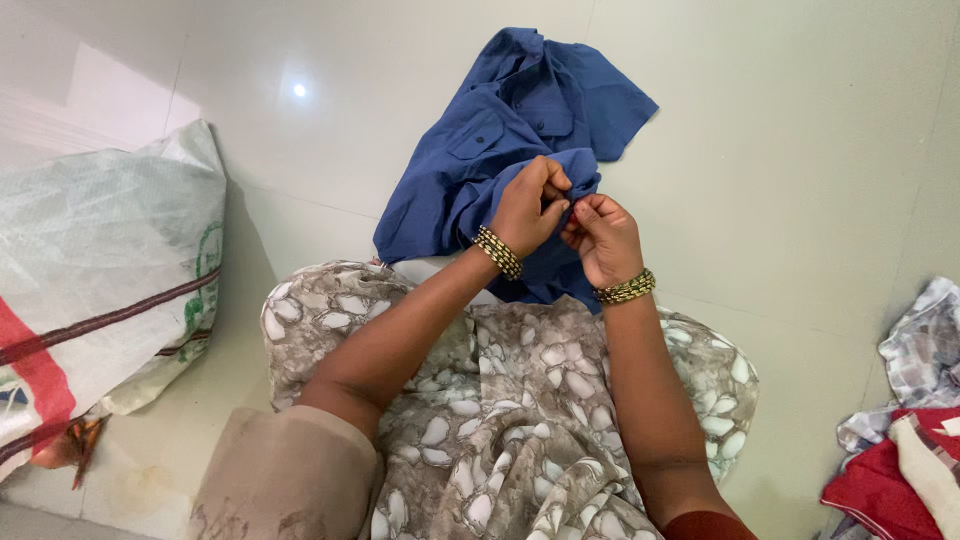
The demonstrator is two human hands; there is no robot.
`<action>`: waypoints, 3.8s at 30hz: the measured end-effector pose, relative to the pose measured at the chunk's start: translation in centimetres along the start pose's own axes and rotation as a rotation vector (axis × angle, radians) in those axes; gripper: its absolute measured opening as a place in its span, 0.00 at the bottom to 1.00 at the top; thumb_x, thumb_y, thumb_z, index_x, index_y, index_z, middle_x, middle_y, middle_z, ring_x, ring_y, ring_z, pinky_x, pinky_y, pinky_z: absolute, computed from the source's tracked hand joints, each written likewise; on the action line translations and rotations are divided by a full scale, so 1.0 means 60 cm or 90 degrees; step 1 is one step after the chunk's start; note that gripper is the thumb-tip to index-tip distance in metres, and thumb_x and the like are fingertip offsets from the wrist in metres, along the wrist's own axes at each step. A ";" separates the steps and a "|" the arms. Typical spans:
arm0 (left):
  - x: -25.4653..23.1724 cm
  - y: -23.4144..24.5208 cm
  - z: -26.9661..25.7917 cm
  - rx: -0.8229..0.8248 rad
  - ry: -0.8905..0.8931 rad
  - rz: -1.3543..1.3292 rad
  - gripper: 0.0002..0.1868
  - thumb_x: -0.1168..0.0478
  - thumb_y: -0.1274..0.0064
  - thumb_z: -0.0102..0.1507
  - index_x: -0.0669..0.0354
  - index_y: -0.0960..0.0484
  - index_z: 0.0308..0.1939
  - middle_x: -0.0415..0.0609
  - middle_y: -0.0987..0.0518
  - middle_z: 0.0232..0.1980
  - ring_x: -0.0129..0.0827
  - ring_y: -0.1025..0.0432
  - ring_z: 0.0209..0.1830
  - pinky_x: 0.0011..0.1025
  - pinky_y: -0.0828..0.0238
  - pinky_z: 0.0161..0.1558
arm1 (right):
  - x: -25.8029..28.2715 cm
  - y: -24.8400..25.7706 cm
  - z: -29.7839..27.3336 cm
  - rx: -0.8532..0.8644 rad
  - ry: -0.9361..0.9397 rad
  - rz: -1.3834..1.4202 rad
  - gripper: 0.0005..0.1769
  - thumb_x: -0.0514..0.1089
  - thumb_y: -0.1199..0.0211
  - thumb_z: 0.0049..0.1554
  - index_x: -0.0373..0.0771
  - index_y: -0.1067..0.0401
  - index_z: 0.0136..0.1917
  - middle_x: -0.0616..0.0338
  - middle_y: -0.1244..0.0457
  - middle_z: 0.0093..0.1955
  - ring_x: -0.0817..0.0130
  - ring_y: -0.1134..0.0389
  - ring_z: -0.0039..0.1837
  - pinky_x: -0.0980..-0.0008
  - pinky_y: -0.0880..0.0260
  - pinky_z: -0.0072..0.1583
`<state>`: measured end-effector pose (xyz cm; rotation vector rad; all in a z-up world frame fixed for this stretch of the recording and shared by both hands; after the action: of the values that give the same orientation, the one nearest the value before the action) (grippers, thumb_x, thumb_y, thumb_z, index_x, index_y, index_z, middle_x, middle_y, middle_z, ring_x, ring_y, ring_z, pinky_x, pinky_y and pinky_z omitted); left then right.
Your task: The person folds a blue shirt on the floor, smoothing it out and folding it into a compact rectangle. They then place the folded shirt into a white bag.
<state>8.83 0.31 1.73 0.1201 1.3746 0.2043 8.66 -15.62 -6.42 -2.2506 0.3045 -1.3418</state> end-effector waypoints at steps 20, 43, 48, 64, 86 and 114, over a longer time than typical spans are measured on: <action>0.066 -0.029 0.013 0.077 0.129 -0.403 0.09 0.72 0.42 0.62 0.60 0.26 0.42 0.39 0.21 0.40 0.19 0.24 0.42 0.23 0.24 0.46 | 0.055 -0.052 -0.045 -0.215 0.398 -0.527 0.25 0.29 0.33 0.55 0.33 0.36 0.64 0.57 0.37 0.58 0.71 0.35 0.56 0.71 0.33 0.58; 0.045 -0.045 -0.019 0.201 0.051 0.297 0.15 0.56 0.35 0.55 0.59 0.16 0.42 0.57 0.16 0.39 0.51 0.21 0.42 0.45 0.25 0.45 | 0.040 -0.019 -0.001 -0.024 0.141 0.097 0.17 0.26 0.40 0.57 0.36 0.31 0.59 0.57 0.31 0.54 0.68 0.30 0.56 0.66 0.29 0.63; 0.053 -0.042 -0.015 0.141 0.002 0.223 0.14 0.59 0.35 0.54 0.60 0.16 0.41 0.57 0.16 0.39 0.50 0.20 0.40 0.42 0.24 0.44 | 0.050 -0.019 -0.004 -0.023 0.167 0.106 0.18 0.27 0.39 0.58 0.36 0.31 0.60 0.58 0.31 0.55 0.69 0.30 0.56 0.66 0.29 0.64; -0.065 0.050 -0.047 -0.094 -0.098 0.218 0.09 0.65 0.41 0.57 0.60 0.14 0.41 0.55 0.18 0.39 0.48 0.23 0.40 0.41 0.25 0.45 | 0.107 -0.060 0.001 -0.074 0.313 -0.210 0.11 0.34 0.39 0.62 0.34 0.27 0.58 0.63 0.32 0.53 0.76 0.33 0.54 0.74 0.31 0.58; -0.030 0.000 -0.107 0.035 0.052 -0.063 0.08 0.67 0.40 0.63 0.61 0.17 0.46 0.44 0.16 0.34 0.22 0.25 0.31 0.24 0.26 0.38 | 0.033 -0.118 -0.171 0.084 0.022 0.014 0.35 0.25 0.42 0.48 0.52 0.33 0.65 0.73 0.34 0.59 0.76 0.34 0.61 0.69 0.28 0.57; 0.021 -0.059 -0.069 0.109 0.133 -0.313 0.11 0.64 0.39 0.63 0.60 0.14 0.49 0.41 0.14 0.41 0.18 0.24 0.38 0.21 0.24 0.43 | 0.049 -0.040 -0.148 -0.072 0.293 -0.028 0.11 0.32 0.41 0.63 0.30 0.27 0.59 0.58 0.31 0.56 0.76 0.31 0.56 0.76 0.32 0.62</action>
<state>5.29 -3.00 -1.01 -0.1019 1.5843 -0.3207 2.26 -17.55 0.52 -2.0214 0.5010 -1.9031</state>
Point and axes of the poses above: each hand's wrist, its own z-axis towards the middle knuckle, its own y-axis out of the back of the hand, x = y × z, the point moved 9 cm from there along z, towards the middle knuckle
